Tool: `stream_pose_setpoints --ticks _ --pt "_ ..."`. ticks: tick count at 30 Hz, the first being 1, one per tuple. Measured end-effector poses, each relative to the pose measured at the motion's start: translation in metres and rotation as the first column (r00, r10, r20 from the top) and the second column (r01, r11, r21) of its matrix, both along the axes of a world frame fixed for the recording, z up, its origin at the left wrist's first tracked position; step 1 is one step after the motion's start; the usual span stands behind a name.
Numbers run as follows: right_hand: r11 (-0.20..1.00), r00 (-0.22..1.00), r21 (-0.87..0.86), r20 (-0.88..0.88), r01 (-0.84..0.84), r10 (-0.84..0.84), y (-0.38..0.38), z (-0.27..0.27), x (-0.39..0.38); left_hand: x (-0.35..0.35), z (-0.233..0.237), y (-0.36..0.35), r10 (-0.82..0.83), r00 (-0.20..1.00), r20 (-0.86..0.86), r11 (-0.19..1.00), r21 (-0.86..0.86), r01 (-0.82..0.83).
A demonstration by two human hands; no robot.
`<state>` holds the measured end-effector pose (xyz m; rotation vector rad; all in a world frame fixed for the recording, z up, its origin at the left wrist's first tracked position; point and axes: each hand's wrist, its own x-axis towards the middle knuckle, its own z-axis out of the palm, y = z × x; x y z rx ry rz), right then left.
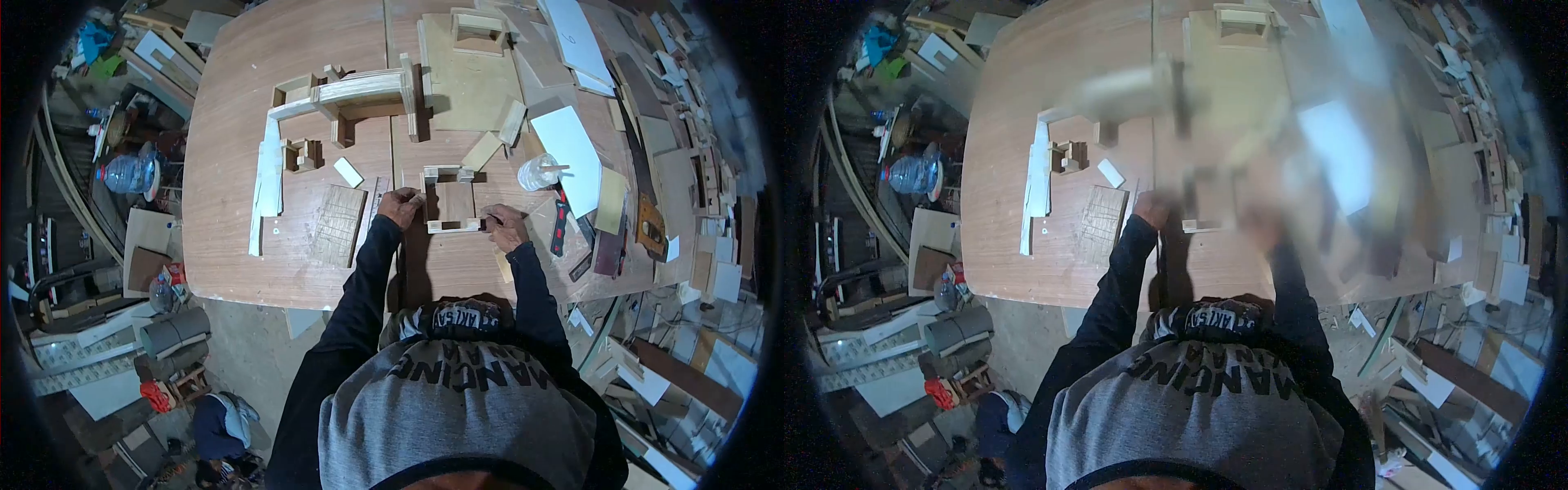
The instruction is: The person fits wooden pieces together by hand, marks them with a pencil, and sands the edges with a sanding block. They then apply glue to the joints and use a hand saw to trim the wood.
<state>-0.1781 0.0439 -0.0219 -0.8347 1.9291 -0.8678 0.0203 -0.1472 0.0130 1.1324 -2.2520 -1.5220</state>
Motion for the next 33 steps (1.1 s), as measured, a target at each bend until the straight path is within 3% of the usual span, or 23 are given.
stream_pose_setpoints --ticks 2,3,5,8,9,10,11,13,15,18,21,22,23,26,28,33 --pt "0.992 0.996 -0.123 -0.089 -0.039 0.028 0.004 -0.033 -0.003 0.002 -0.016 -0.005 0.009 1.0 -0.021 0.999 0.039 -0.009" --pt "0.991 0.994 -0.121 -0.093 -0.059 0.048 0.002 -0.022 -0.001 0.002 -0.023 -0.007 -0.012 0.999 -0.045 1.0 0.017 0.013" --pt "0.996 0.996 -0.056 0.065 0.07 -0.066 -0.007 0.016 0.007 0.0 -0.034 -0.007 0.04 0.996 -0.079 0.999 0.004 -0.04" --pt "0.985 0.999 -0.171 0.017 -0.037 0.041 0.0 -0.032 -0.011 -0.003 -0.046 -0.009 0.081 0.997 0.007 0.994 0.074 -0.081" --pt "0.978 0.957 -0.108 -0.248 -0.18 0.148 0.003 -0.053 -0.018 -0.002 -0.017 -0.004 0.172 0.985 0.015 0.962 0.214 -0.171" --pt "0.975 0.953 -0.104 -0.253 -0.198 0.166 0.002 -0.057 -0.019 -0.001 -0.022 -0.003 0.189 0.982 0.01 0.958 0.218 -0.187" --pt "0.989 0.998 -0.135 0.007 -0.055 0.057 0.003 -0.06 -0.021 -0.002 -0.027 -0.003 0.184 0.983 0.0 0.954 0.239 -0.178" --pt "0.989 0.964 -0.123 0.262 0.087 -0.052 -0.001 -0.042 -0.018 -0.002 -0.03 -0.002 0.189 0.982 -0.021 0.957 0.227 -0.179" --pt "0.998 0.984 0.049 0.17 0.037 -0.045 -0.013 0.017 0.0 -0.002 -0.026 -0.002 0.189 0.982 -0.01 0.957 0.228 -0.182" --pt "0.999 0.991 -0.032 0.132 -0.014 0.018 -0.012 0.016 -0.001 -0.001 -0.023 -0.002 0.179 0.984 0.022 0.956 0.233 -0.179" --pt "0.999 0.989 0.015 0.143 0.029 -0.031 -0.014 0.024 0.003 -0.002 -0.021 -0.001 0.177 0.984 0.022 0.949 0.261 -0.176" --pt "0.999 0.989 0.014 0.142 0.035 -0.037 -0.011 0.005 -0.003 -0.002 -0.019 -0.001 0.184 0.983 0.01 0.943 0.28 -0.179" --pt "0.999 0.999 -0.029 0.003 -0.032 0.032 -0.006 -0.035 -0.014 -0.002 -0.017 -0.001 0.179 0.984 0.009 0.945 0.279 -0.174" --pt "0.992 0.977 -0.06 -0.189 -0.115 0.102 -0.002 -0.065 -0.023 -0.002 -0.015 0.0 0.175 0.984 0.016 0.951 0.256 -0.173" --pt "0.99 0.965 -0.056 -0.238 -0.127 0.111 -0.004 -0.058 -0.021 -0.001 -0.021 0.001 0.182 0.983 -0.024 0.95 0.262 -0.17" --pt "0.997 0.986 -0.026 -0.152 -0.078 0.073 -0.003 -0.059 -0.022 -0.001 -0.026 0.002 0.186 0.982 -0.028 0.956 0.238 -0.174"
